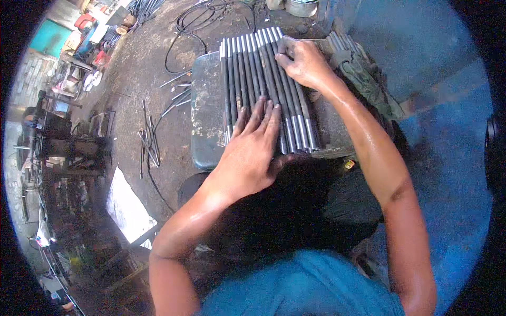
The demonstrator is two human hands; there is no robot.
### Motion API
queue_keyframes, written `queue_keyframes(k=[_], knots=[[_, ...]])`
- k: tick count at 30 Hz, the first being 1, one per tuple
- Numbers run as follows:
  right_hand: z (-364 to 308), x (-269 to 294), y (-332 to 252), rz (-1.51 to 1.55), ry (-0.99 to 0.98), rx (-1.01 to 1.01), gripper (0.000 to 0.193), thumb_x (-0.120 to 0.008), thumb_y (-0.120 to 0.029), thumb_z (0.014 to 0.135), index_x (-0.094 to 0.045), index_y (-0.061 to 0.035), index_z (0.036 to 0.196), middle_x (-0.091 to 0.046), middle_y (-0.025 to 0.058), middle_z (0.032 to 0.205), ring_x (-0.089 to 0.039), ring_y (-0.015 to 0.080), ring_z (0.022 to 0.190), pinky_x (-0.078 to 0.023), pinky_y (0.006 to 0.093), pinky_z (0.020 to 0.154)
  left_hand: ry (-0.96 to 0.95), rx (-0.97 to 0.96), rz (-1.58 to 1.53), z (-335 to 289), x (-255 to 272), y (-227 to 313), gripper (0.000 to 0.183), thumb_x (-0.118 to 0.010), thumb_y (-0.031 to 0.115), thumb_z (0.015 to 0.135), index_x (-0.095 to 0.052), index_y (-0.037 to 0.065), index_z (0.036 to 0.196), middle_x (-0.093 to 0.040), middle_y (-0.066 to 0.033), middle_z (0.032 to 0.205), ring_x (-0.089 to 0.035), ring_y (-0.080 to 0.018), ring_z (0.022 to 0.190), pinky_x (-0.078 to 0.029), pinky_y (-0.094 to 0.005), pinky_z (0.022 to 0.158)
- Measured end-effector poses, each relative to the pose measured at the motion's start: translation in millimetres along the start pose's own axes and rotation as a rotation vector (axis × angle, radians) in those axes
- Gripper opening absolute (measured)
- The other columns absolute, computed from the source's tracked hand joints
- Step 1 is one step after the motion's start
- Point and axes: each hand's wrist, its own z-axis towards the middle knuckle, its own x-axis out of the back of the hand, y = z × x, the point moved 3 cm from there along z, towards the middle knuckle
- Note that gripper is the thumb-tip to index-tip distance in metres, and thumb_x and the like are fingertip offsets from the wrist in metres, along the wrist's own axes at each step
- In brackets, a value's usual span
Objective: The person is sorting and aligning metal rods on a piece of equipment.
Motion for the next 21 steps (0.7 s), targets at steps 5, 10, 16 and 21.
queue_keyframes(k=[5,10,16,21], knots=[[-0.4,0.3,4.3,-0.011,0.003,0.006,0.021,-0.064,-0.017,0.081,-0.061,0.0016,0.089,-0.063,0.0237,0.079,-0.063,0.0396,0.076,-0.049,0.0436,0.071,-0.007,0.037,-0.051,2.3,0.7,1.1,0.106,-0.081,0.027,0.061,-0.023,-0.007,0.143,-0.031,-0.0257,0.147,-0.017,-0.0409,0.141,-0.013,-0.0504,0.116],[-0.3,-0.1,5.1,-0.041,0.005,0.019,0.021,-0.064,-0.017,0.081,-0.06,0.0022,0.089,-0.063,0.0243,0.079,-0.063,0.04,0.077,-0.049,0.0443,0.071,0.021,0.02,-0.007,3.3,2.2,5.6,0.087,-0.07,0.032,0.077,-0.028,-0.011,0.139,-0.033,-0.0295,0.144,-0.021,-0.0432,0.139,-0.015,-0.0524,0.114],[-0.9,0.8,0.9,-0.053,0.032,0.026,0.021,-0.064,-0.017,0.08,-0.061,0.0019,0.086,-0.062,0.0254,0.079,-0.062,0.0419,0.079,-0.048,0.047,0.072,0.042,0.054,0.002,4.4,0.9,9.7,0.085,-0.07,0.031,0.076,-0.03,-0.012,0.138,-0.035,-0.0302,0.142,-0.024,-0.0454,0.137,-0.017,-0.0532,0.114],[-4.4,-4.2,0.3,-0.023,0.067,0.043,0.016,-0.062,-0.013,0.08,-0.059,0.0014,0.086,-0.061,0.0245,0.076,-0.062,0.0412,0.076,-0.048,0.0444,0.069,0.053,0.029,0.018,5.5,-3.1,11.9,0.083,-0.068,0.026,0.076,-0.029,-0.016,0.135,-0.035,-0.0354,0.138,-0.025,-0.0475,0.136,-0.017,-0.0531,0.113]])
